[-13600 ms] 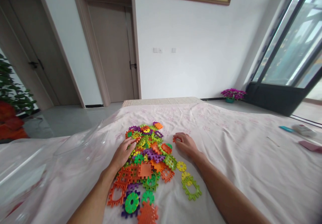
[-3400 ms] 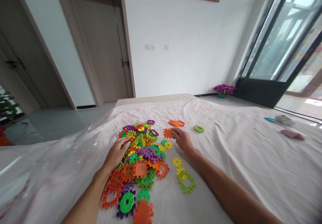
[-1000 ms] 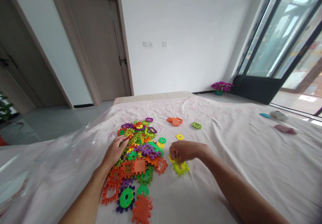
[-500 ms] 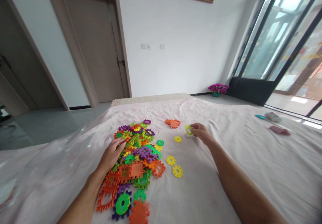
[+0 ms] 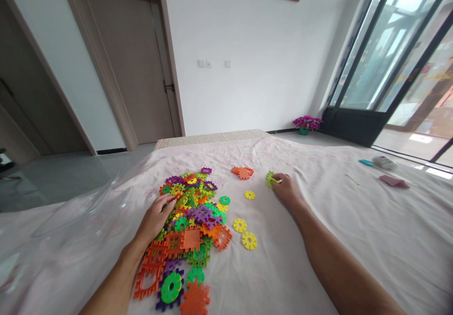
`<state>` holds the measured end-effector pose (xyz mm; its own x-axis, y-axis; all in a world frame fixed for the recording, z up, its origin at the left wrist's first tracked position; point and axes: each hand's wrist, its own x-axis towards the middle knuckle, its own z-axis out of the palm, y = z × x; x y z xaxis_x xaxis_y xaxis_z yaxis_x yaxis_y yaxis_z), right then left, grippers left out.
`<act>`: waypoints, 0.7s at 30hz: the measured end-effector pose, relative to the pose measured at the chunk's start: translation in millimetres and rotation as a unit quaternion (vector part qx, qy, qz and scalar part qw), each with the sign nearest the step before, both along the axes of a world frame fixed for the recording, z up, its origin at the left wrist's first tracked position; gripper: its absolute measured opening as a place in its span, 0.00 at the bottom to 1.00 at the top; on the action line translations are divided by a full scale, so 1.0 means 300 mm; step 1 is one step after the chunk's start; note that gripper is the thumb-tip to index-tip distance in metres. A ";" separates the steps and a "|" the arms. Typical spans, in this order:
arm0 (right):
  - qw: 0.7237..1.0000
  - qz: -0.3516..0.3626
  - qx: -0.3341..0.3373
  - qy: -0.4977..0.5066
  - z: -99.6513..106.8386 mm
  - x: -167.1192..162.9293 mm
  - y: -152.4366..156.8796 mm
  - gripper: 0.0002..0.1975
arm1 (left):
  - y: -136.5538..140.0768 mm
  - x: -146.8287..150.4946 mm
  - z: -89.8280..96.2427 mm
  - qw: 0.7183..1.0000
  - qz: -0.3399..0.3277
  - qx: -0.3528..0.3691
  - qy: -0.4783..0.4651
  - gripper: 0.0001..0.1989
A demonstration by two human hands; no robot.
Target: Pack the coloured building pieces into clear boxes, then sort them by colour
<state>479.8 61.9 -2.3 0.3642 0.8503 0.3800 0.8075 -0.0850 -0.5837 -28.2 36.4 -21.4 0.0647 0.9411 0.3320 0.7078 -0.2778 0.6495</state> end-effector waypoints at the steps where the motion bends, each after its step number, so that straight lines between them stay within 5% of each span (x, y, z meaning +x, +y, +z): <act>1: 0.999 0.000 -0.017 -0.030 0.001 -0.005 -0.001 0.16 | -0.001 0.001 0.002 1.000 0.000 -0.001 -0.001 0.25; 10: 0.987 -0.088 -0.108 -0.086 0.008 0.008 -0.016 0.19 | -0.002 0.001 0.003 1.000 0.005 0.003 0.001 0.25; 13: 0.990 -0.092 -0.082 -0.072 0.005 0.026 -0.014 0.16 | -0.002 0.001 0.003 1.000 0.006 0.001 0.000 0.25; 21: 0.973 -0.092 0.034 0.209 -0.016 0.044 0.002 0.22 | -0.009 0.005 0.010 1.000 0.003 -0.002 -0.002 0.24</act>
<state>492.8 62.5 -7.0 0.6422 0.7345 0.2193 0.4740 -0.1557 -0.8667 -26.6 33.7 -18.3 0.0568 0.9427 0.3286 0.7065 -0.2705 0.6540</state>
